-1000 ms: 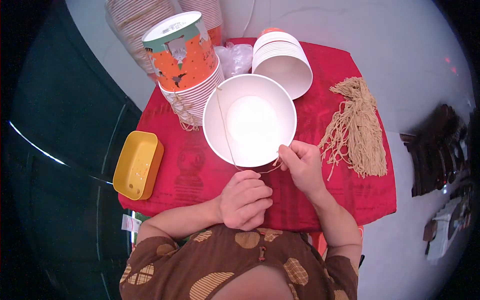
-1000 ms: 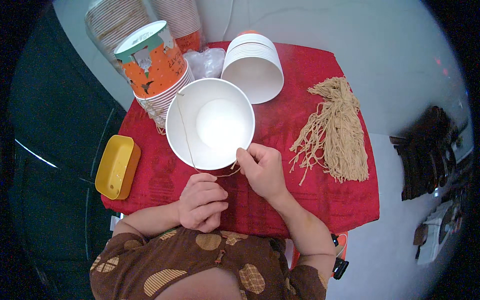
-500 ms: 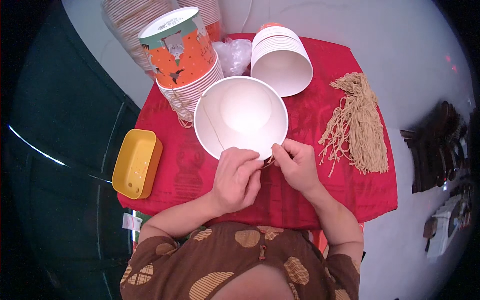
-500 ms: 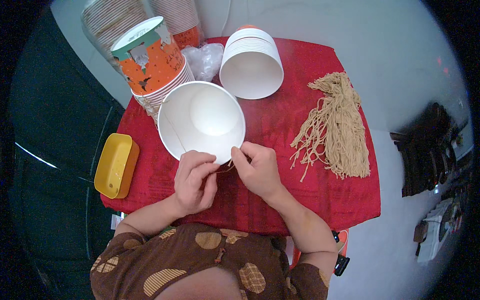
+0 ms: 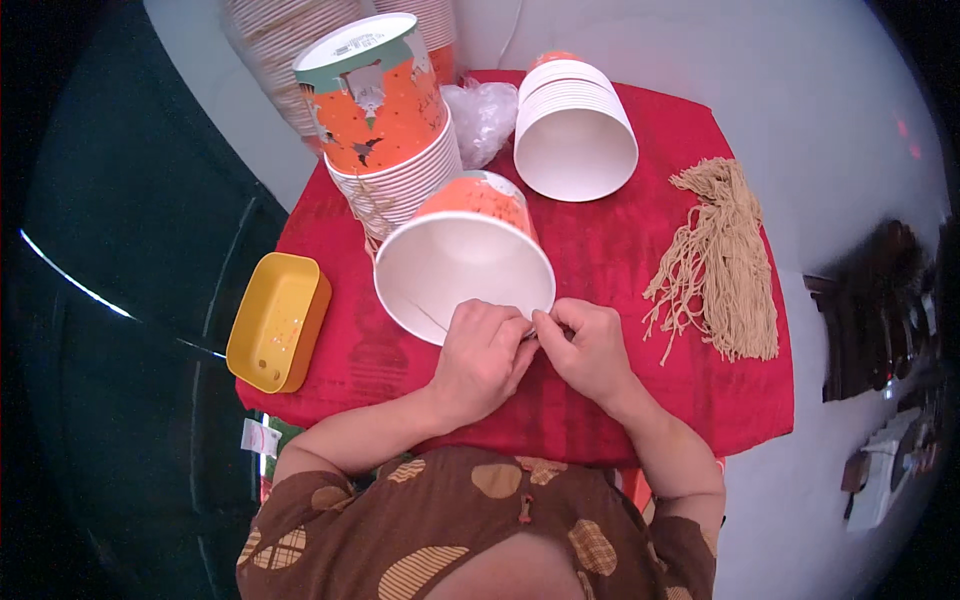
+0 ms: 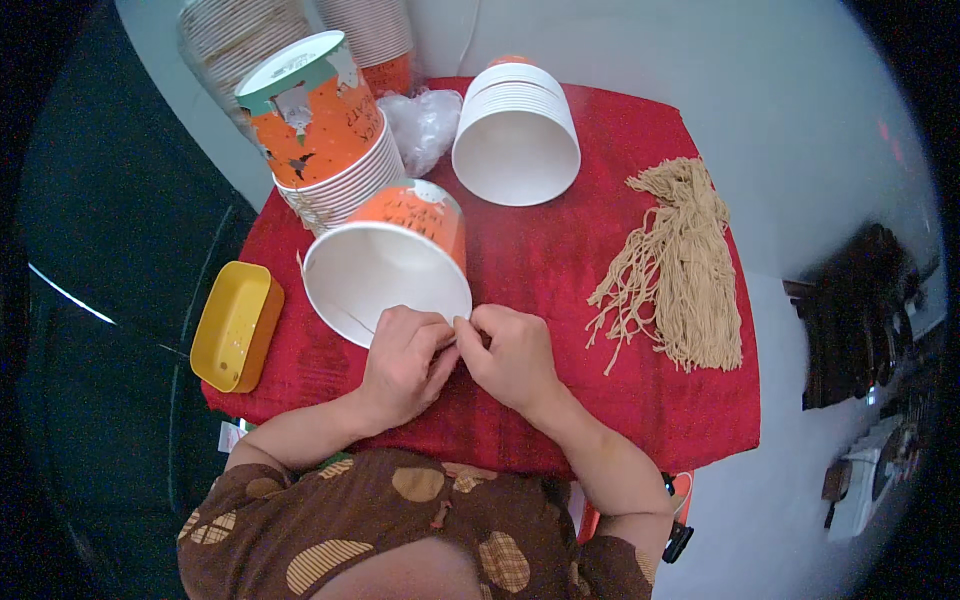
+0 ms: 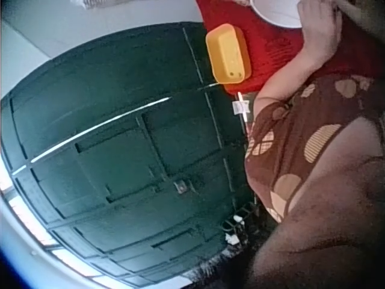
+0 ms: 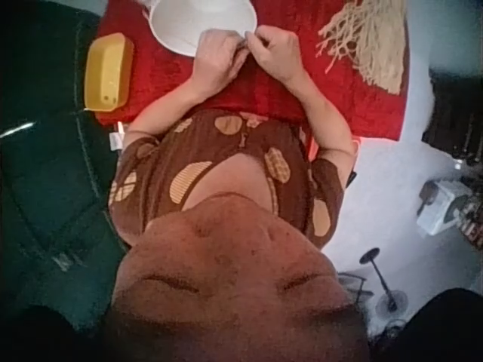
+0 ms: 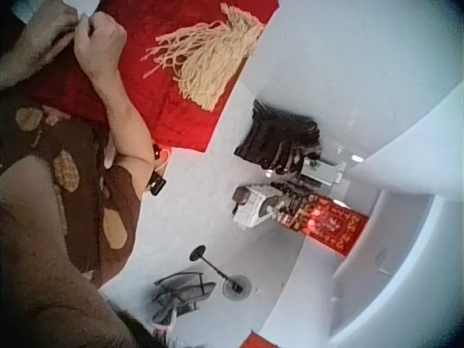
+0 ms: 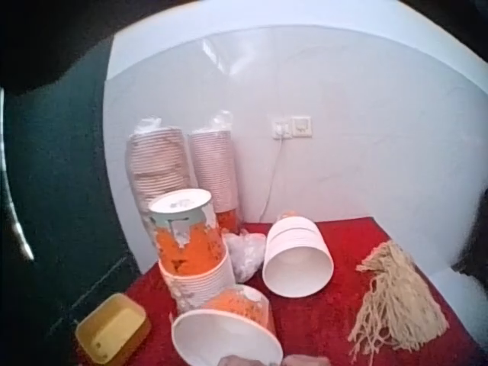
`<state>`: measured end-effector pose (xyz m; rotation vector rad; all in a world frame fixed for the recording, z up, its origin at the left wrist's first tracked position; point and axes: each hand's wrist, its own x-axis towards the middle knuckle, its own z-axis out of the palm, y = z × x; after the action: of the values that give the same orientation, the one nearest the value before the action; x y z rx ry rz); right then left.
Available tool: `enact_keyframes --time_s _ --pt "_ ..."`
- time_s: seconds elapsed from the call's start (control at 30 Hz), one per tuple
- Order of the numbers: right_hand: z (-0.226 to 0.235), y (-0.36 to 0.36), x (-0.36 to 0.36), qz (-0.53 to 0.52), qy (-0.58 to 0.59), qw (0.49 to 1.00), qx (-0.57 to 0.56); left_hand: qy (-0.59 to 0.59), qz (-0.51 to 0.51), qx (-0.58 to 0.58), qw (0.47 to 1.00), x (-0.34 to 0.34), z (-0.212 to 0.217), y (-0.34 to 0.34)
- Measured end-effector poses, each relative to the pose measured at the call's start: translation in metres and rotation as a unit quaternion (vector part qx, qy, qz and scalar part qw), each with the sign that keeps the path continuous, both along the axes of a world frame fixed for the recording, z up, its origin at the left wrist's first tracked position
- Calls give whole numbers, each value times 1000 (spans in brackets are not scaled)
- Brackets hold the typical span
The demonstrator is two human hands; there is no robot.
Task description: Attaching string handles to Halloween-themed paper buckets.
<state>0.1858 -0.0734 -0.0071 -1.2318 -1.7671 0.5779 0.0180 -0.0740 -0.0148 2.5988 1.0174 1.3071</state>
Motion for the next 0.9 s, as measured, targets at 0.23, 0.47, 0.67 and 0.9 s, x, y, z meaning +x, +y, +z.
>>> enact_keyframes --time_s 0.23,0.47,0.67,0.9 --pt "1 1 13 46 -94 994 24 -21 -28 5 999 1 -5 2" --pt "-4 3 11 65 -92 994 -2 -19 -31 -78 996 0 -8 3" --pt "-6 5 14 84 -110 990 -7 -15 -52 -90 994 -1 -16 10" --pt "-7 11 20 123 -139 980 68 -28 -79 -133 987 0 -18 11"
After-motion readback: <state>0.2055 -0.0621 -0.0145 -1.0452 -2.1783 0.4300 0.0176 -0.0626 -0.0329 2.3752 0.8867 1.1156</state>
